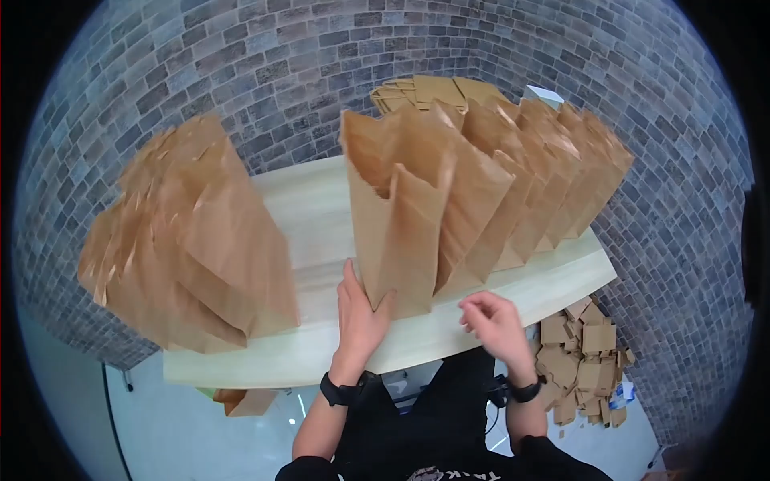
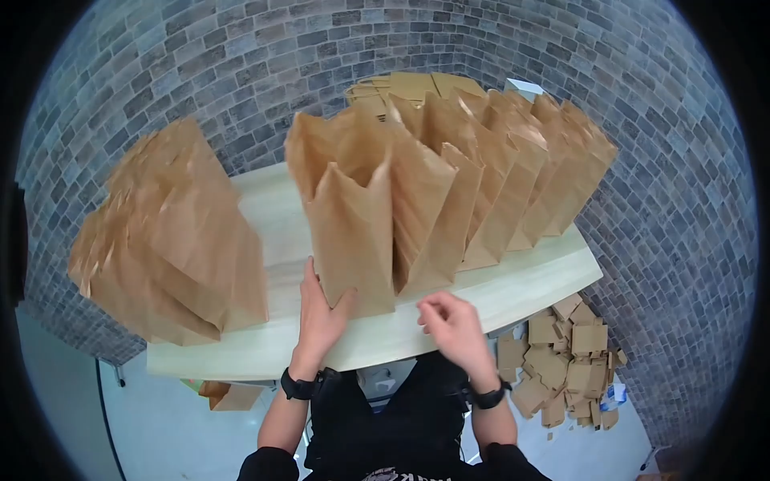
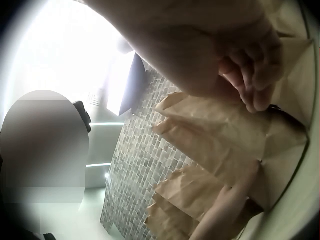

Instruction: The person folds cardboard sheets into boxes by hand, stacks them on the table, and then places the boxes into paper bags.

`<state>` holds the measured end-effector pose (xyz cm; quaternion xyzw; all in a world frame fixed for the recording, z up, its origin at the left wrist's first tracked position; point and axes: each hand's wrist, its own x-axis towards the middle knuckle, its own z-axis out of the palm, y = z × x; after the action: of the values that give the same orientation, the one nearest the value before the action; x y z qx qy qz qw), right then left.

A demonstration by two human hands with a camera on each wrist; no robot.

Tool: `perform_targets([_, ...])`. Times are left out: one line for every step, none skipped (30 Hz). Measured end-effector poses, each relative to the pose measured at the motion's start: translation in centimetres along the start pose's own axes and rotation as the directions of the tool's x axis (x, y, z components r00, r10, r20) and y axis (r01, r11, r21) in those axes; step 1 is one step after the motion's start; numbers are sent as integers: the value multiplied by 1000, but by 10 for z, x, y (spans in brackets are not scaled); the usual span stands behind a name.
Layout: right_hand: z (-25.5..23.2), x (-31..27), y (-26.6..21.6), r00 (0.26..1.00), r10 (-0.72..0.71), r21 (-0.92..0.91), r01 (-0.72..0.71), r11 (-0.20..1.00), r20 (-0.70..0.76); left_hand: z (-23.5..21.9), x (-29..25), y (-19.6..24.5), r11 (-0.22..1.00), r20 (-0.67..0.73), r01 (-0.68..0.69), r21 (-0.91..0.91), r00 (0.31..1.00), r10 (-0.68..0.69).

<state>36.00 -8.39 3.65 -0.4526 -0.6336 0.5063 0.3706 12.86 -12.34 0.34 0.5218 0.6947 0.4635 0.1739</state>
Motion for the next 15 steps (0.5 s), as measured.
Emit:
perform_targets([8,5,4,999,-48,-16,48,999,-22,2,5,0,1000,-41,-20,15,999,21])
perform_targets([15,8,5,995,-94,-30,92,995,-45,4,9,-2,999,-32,-34,34,999,35])
perform_targets([17,10,3,994,-96,-8,95,995,-56,8,13,-5,998,-50,-46,37,998,48])
perform_targets([19,13,-18,975,-175,-92,163,982,-140,12,18,-9,998,-72,-57,36,996,59])
perform_targets([19,16,-31,942,-262,-186,225,957,-208,16,23,-13,997,-78,-65,48,995,68])
perform_targets([20,22,-33,941,-276,-177,243,954,-194,21,28,-19,990,-50,-135,51,989,137])
perform_targets([24,30,-36,877,-368,-230,307,924,-309,22,32,-24,979,-35,-193,57,980,196])
perform_targets([31,37,-38,794,-454,-281,365,888,-405,23,32,-28,982,-79,-173,77,981,179])
perform_targets([34,44,-38,773,-481,-293,387,874,-414,26,32,-31,984,-42,-166,69,985,169])
perform_targets([40,51,-42,783,-500,-270,424,865,-370,27,32,-34,986,-8,-158,61,987,158])
perform_targets([45,55,-48,754,-538,-327,436,839,-376,26,31,-36,988,-57,-134,82,989,139])
perform_targets([48,58,-53,721,-573,-384,438,813,-391,27,30,-37,985,-73,-157,67,984,162])
perform_targets([46,61,-54,726,-584,-363,467,806,-363,27,30,-40,982,-89,-181,53,979,185])
perform_targets([43,62,-53,659,-691,-524,493,695,-297,22,29,-37,983,-113,-173,69,977,180])
perform_targets([42,61,-53,587,-780,-668,494,557,-217,19,27,-34,991,-56,-121,58,991,124])
